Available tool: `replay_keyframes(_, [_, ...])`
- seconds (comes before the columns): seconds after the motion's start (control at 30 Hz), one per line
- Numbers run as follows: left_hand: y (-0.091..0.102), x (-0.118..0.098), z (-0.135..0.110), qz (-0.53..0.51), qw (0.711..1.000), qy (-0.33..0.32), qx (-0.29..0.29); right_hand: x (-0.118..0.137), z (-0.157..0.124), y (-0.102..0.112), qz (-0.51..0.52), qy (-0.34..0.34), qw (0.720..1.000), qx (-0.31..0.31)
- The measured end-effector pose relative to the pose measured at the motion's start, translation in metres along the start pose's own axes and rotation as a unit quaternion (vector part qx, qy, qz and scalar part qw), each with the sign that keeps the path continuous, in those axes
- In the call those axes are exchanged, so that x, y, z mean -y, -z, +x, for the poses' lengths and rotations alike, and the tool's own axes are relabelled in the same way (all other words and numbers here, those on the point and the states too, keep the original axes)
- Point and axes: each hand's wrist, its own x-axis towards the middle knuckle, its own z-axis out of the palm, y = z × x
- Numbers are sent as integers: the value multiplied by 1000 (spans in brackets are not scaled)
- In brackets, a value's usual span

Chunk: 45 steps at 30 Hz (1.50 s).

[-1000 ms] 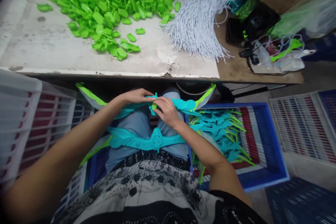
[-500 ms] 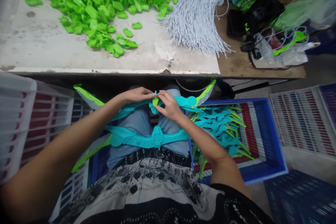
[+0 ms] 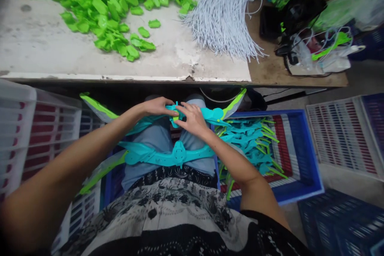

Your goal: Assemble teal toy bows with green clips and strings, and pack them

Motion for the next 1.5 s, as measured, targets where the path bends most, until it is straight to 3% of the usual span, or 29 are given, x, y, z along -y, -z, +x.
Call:
replay_keyframes(0.13, [0,-7,0,6,1000,15,0,4,11,5,-23,-63,996,66])
replay_keyframes(0.47, [-2,-3,-1,14,1000,-13,9,1,17,8,-48,-47,989,134])
replay_keyframes(0.77, [-7,-2,2,53,998,-5,-22,7,24,6,-106,-53,981,151])
replay_keyframes(0.93, [-10,6,-3,78,995,-32,-48,9,12,-2,-154,-16,981,118])
replay_keyframes(1.03, [-9,11,-6,99,993,-44,-47,10,18,10,-171,17,975,144])
replay_keyframes(1.13, [-9,13,-6,117,992,-37,-35,18,53,38,-132,66,976,162])
replay_keyframes(1.2, [-11,11,-8,147,985,-57,-71,28,93,56,-114,81,988,62])
replay_keyframes(1.27, [-19,4,-15,185,963,-95,-171,38,139,64,-124,87,986,-70])
replay_keyframes(1.3, [-27,0,-22,197,946,-110,-233,42,162,64,-131,98,981,-101])
replay_keyframes(1.37, [-47,-10,-42,201,918,-124,-320,46,199,57,-142,116,978,-97])
replay_keyframes(1.43, [-76,-17,-68,190,927,-119,-300,47,220,46,-152,105,980,-75])
replay_keyframes(1.5, [-109,-19,-95,196,955,-108,-195,43,224,40,-149,65,983,-81])
